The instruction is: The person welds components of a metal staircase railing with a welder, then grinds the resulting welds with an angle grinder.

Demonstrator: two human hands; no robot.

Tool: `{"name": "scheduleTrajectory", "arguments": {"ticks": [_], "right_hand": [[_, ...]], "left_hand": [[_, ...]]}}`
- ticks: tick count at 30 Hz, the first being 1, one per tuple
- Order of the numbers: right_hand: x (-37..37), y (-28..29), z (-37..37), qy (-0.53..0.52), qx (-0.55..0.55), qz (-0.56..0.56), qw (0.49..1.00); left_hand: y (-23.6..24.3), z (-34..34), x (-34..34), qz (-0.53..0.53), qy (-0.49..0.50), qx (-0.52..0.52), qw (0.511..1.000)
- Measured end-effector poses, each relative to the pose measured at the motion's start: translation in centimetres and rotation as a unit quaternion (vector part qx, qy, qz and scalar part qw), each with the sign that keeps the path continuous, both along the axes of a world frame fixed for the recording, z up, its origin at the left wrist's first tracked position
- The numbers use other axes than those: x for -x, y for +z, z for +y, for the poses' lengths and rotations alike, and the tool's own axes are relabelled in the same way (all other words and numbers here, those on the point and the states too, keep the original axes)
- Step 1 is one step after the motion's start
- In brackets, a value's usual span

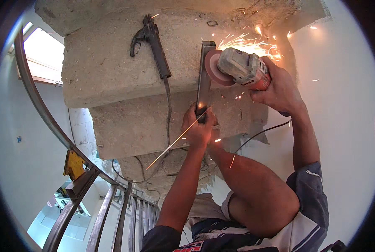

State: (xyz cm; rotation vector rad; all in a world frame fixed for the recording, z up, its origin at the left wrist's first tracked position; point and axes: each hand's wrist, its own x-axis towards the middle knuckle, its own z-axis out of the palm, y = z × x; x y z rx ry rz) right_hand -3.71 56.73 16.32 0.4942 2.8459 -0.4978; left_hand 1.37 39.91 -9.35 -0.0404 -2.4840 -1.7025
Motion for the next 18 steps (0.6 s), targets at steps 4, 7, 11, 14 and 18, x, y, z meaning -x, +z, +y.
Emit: {"name": "scheduleTrajectory", "arguments": {"ticks": [4,7,11,14,18], "right_hand": [[-0.4,-0.7,1.0,0.026,-0.006,0.027,0.999],[-0.4,-0.4,0.9,0.024,-0.012,0.028,0.999],[-0.5,-0.2,0.4,0.022,0.007,0.012,1.000],[-0.8,-0.3,0.4,0.025,-0.017,0.009,0.999],[-0.7,-0.3,0.3,0.022,-0.006,0.025,0.999]], "left_hand": [[0.2,0.1,0.1,0.015,-0.008,-0.019,1.000],[0.0,0.2,0.2,0.019,-0.014,-0.021,1.000],[-0.6,0.0,0.0,0.035,-0.008,-0.018,0.999],[-0.4,0.2,-0.1,0.040,-0.005,0.001,0.999],[-0.8,0.0,0.1,0.065,-0.002,0.004,0.998]]}}
